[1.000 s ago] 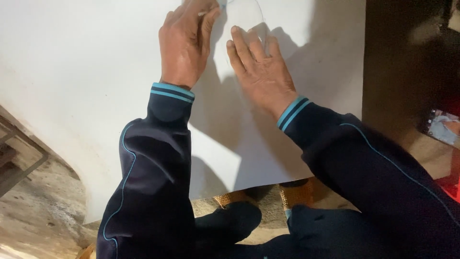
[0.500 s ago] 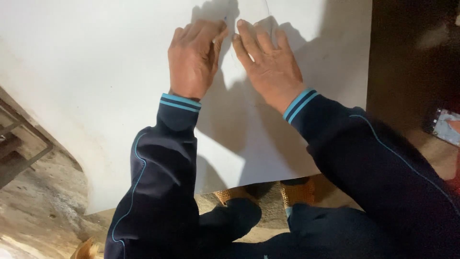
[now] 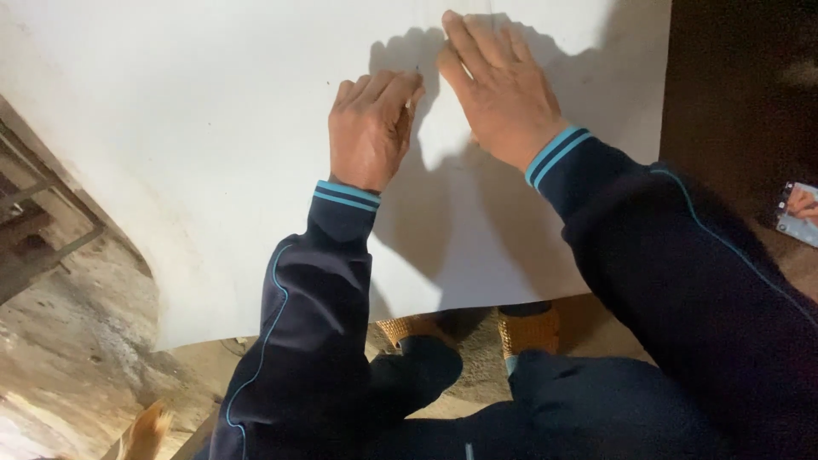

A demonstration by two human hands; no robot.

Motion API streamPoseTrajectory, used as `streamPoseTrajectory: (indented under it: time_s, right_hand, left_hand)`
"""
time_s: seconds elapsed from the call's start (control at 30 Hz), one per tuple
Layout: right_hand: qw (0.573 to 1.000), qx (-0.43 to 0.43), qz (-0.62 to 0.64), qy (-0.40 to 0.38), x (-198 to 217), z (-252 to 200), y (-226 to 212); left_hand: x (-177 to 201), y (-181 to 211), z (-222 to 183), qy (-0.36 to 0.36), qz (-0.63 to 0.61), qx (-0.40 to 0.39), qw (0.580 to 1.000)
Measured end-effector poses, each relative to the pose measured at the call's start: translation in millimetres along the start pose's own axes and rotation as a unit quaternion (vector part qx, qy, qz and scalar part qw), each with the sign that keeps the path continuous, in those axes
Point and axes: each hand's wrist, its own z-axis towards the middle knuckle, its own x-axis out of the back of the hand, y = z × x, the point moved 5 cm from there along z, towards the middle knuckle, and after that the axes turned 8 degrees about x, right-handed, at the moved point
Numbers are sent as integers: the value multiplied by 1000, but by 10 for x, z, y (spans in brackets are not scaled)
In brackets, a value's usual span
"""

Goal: Tracing the outline of shoe insoles onto a large white sheet using a pencil

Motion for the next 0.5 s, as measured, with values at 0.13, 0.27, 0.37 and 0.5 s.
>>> streamPoseTrajectory:
  time_s: [0.13, 0.27, 0.37, 0.5]
  right_hand:
    - [1000, 12, 6, 23, -62, -59, 10]
    - [1000, 20, 16, 16, 19, -90, -30]
    - [998, 35, 17, 46, 46, -111, -39]
    - [997, 32, 10, 69, 104, -178, -70]
  left_hand:
    - [-31, 78, -151, -14, 0, 10, 1000]
    - [-104, 161, -330, -19, 9, 14, 1000]
    - [-130, 232, -461, -25, -5, 30, 999]
    - [-182, 325, -651, -36, -11, 40, 998]
